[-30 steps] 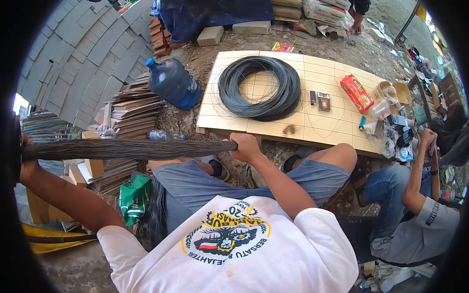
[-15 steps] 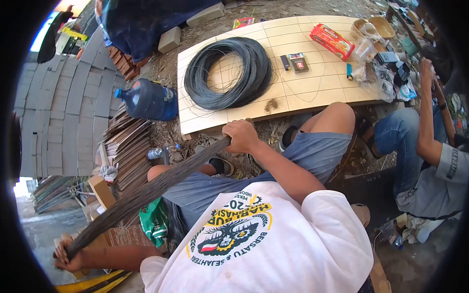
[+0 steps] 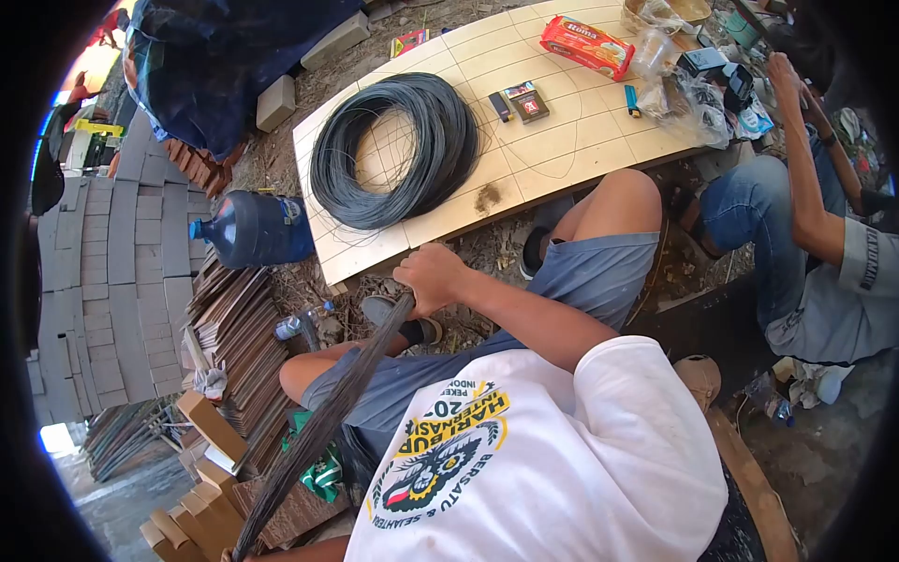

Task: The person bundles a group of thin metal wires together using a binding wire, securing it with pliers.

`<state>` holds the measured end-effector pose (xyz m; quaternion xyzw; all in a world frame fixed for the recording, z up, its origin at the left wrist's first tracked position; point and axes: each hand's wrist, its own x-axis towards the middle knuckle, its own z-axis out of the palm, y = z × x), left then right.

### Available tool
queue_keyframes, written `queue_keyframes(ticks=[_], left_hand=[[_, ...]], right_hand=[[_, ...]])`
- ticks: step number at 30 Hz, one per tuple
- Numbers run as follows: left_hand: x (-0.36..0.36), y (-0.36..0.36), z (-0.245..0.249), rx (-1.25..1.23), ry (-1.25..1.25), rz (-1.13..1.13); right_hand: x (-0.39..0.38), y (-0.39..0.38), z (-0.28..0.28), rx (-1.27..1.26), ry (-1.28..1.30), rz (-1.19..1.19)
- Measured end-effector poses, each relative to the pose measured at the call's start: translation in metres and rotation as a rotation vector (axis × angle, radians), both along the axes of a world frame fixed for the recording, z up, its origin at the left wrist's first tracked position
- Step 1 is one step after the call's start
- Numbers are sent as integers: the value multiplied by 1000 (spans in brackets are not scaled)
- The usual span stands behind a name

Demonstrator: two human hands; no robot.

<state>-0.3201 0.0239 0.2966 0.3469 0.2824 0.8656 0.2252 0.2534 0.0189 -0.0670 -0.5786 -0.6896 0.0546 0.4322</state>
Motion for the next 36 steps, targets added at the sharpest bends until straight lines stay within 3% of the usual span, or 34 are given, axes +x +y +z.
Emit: queue_keyframes(ticks=[3,7,10,14,17,21,24,27,28,30,31,33,36], left_hand=[[-59,19,-48,-98,-27,70],[-101,35,-80,-238,-49,207],[-117,48,-107,-355,-80,296],[-135,40,-140,-525,-125,448],[-135,31,-151,-572,-157,503],[-122,33,-156,-649,-254,567],[-117,27,-156,-636,-225,568],[-120,20,-151,-573,-239,470],[-118,20,-149,-573,-216,505],[-114,20,-146,-586,-182,526],[-106,21,-144,-578,-173,560],[-104,27,-145,-577,-154,579],[-111,23,-149,-576,-126,592]], right_hand=[[9,0,-15,-134,-99,117],[0,5,-27,-581,-315,255],[-5,4,-39,-770,-368,289],[-26,-8,-75,-856,-303,300],[-17,-17,-100,-786,-336,303],[11,-20,-100,-1002,-342,261],[5,-20,-102,-1198,-44,149],[3,-29,-85,-1183,151,24],[10,-31,-96,-1182,152,30],[35,-32,-134,-1390,276,-242],[43,-29,-135,-1398,287,-253],[49,-25,-129,-1430,1083,-435],[4,-17,-101,-1346,1010,-294]])
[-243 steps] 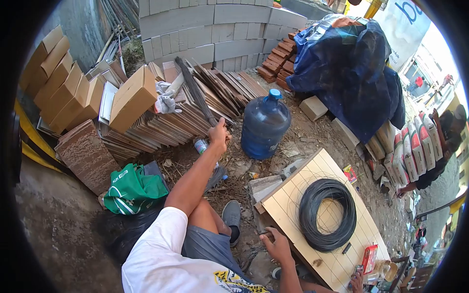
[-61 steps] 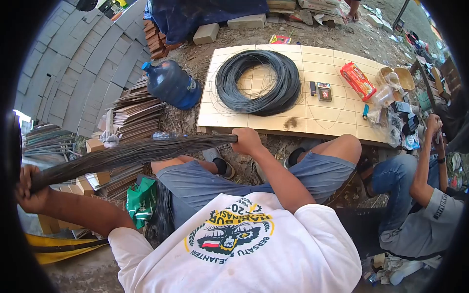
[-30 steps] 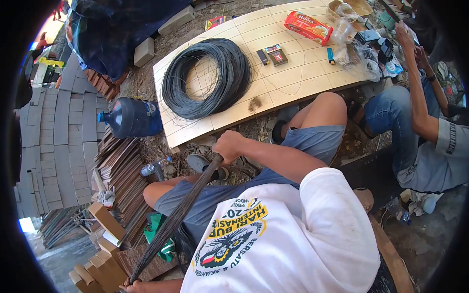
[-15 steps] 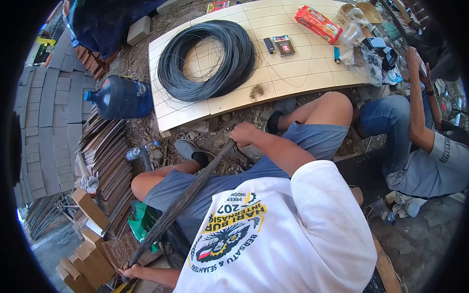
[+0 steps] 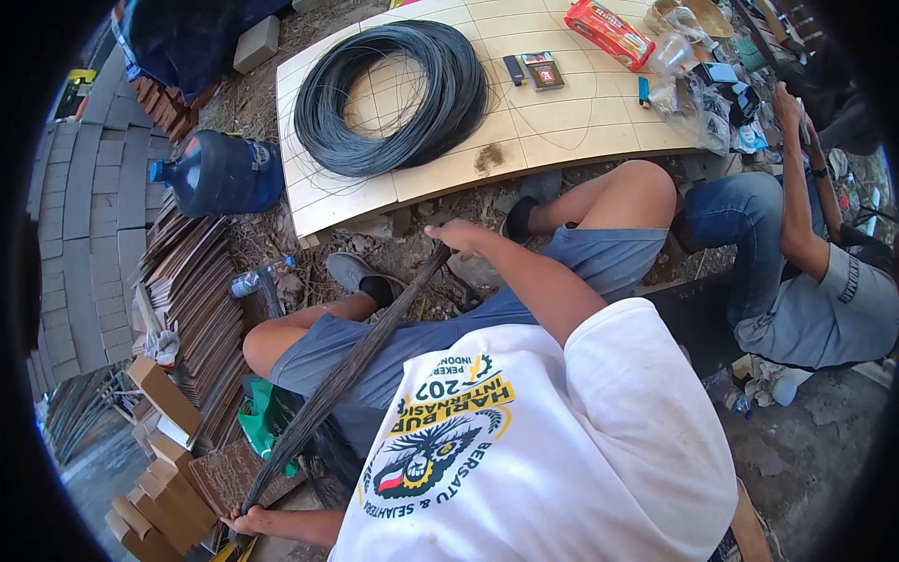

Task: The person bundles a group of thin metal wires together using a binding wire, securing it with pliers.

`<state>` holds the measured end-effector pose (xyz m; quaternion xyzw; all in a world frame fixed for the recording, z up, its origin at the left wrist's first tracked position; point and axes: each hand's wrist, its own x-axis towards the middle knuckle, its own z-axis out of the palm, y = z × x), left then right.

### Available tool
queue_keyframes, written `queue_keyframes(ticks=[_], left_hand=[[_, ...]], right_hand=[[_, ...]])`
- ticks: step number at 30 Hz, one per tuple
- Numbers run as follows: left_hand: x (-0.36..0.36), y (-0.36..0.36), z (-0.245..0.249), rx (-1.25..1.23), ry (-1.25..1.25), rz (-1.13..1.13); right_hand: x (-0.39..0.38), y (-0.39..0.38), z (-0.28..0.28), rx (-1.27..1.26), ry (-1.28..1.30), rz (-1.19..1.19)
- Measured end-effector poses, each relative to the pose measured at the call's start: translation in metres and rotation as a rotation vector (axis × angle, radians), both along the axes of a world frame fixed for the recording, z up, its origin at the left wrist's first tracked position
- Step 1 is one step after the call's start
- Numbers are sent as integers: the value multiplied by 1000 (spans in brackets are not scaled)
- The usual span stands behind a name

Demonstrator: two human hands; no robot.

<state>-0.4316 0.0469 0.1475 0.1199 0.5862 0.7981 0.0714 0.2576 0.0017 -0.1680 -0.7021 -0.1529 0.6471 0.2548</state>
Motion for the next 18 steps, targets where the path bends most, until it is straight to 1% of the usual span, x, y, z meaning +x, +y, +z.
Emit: queue_keyframes(ticks=[1,3,4,5,7,8,9,10,11,13,14,15,17,18], left_hand=[[-1,-2,1,4,5,2],[-1,-1,4,2,5,64],[-5,0,3,4,10,59],[-5,-1,4,2,20,49],[-14,0,1,-7,35,32],[-14,-1,0,-12,11,46],[-25,-1,-3,-15,-14,59],[-42,-3,-9,-29,12,73],[-39,0,-8,-28,13,66],[-14,-9,-4,0,-2,91],[7,-10,1,5,-19,112],[7,-11,-2,6,-22,116],[0,-13,1,-5,-4,117],[-3,-14,2,-5,-3,116]], right_hand=[[-12,-1,2,4,5,2],[-28,-3,0,-13,-154,283],[-25,-5,-3,60,-239,353],[-25,-6,-9,59,-234,346],[-26,-9,-23,242,-486,312],[-24,-11,-23,235,-478,307],[-20,-10,-21,140,-288,87],[-15,-7,-19,48,-99,-133],[-7,-9,-23,49,-99,-140],[9,-18,-32,106,-529,168],[19,-16,7,20,-401,222],[21,-18,9,22,-404,225],[17,-26,15,394,-523,318],[13,-28,19,394,-522,317]])
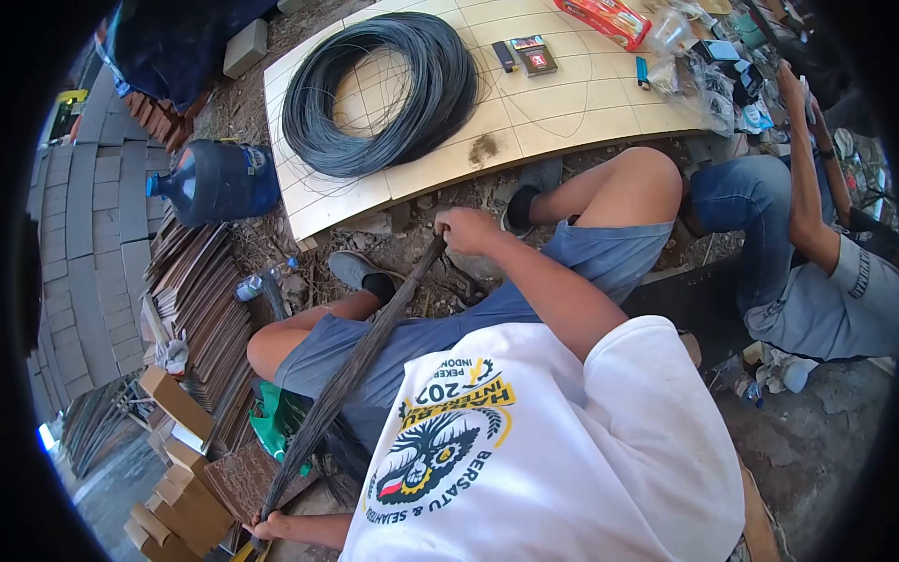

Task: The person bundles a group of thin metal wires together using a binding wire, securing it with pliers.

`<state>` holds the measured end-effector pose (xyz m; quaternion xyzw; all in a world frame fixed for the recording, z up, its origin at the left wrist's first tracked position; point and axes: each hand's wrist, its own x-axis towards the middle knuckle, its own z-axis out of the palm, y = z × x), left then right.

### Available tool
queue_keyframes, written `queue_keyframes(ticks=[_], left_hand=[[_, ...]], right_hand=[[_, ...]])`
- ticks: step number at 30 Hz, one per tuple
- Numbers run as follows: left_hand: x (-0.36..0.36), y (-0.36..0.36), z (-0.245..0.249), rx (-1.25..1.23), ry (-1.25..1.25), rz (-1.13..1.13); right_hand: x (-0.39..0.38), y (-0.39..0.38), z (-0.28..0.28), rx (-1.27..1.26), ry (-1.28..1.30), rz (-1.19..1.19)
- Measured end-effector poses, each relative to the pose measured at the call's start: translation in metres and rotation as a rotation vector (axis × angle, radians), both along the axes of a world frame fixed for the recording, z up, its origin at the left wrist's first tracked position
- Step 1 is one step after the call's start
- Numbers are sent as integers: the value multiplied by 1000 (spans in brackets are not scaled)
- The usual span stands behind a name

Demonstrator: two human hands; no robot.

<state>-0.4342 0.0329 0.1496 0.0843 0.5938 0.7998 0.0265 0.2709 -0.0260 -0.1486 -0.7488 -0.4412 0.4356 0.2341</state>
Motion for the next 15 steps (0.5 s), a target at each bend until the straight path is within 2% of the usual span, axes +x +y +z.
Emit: queue_keyframes(ticks=[2,6,8,11,15], left_hand=[[-2,-3,0,-34,19,-40],[7,-2,2,-52,71,-12],[-1,-3,2,-46,36,-53],[26,-1,5,-19,7,-6],[23,-1,1,-33,1,13]], right_hand=[[-7,-5,9,37,-197,117],[-15,-6,10,43,-158,196],[-14,-5,7,178,-251,265],[-13,-6,7,262,-196,262],[-14,-7,2,275,-188,242]])
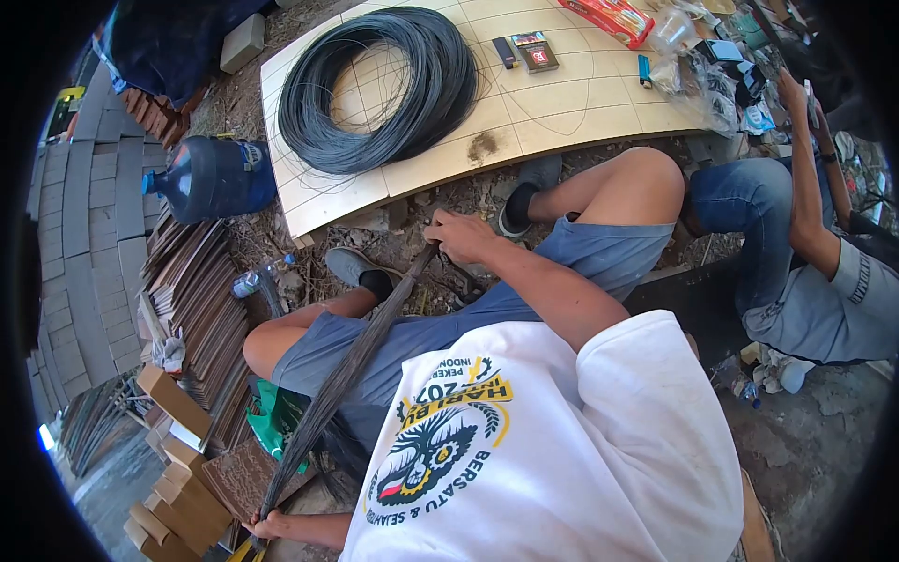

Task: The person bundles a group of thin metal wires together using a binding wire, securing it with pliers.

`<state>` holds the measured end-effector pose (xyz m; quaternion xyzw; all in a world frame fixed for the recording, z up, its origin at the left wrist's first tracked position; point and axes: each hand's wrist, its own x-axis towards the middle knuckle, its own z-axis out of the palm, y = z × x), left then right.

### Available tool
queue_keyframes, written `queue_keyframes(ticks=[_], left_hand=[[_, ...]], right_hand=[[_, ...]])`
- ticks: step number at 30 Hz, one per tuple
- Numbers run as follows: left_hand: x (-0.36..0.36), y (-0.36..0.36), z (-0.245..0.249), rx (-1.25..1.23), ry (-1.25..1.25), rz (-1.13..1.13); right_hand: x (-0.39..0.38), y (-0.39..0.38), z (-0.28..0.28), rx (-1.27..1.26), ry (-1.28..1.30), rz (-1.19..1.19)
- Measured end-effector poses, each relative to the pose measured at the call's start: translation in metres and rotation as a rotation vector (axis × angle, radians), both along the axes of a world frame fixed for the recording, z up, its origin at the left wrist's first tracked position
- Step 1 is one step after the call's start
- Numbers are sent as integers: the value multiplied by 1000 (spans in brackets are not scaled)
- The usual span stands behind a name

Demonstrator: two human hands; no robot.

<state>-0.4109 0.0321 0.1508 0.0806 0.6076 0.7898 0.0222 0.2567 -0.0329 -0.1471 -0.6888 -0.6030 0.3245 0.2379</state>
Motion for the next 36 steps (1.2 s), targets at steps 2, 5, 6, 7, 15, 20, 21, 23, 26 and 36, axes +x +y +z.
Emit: queue_keyframes(ticks=[2,5,6,7,15,20,21,23,26,36], left_hand=[[-3,-1,0,2,7,-12],[-6,-2,-2,-3,12,-14],[-10,-4,-3,0,13,-11],[-13,-5,-4,12,-17,-32],[-1,-5,-12,-24,-103,-14],[-9,-6,-29,-62,-97,26],[-13,-7,-31,-26,-127,-8],[-18,-8,-35,-19,-132,-11],[-52,-9,-46,-12,-122,-37],[-6,-9,-40,-3,-152,-53]], right_hand=[[-1,3,-2,-70,-43,10],[0,6,-5,-51,-75,57],[1,6,-3,-47,-74,59],[4,6,-1,-34,-95,84],[17,12,17,-79,-68,78],[21,3,19,55,-1,-10],[23,3,17,53,-7,-6],[27,6,18,-59,-44,52],[36,7,27,-163,-61,123],[46,23,18,-358,-109,260]])
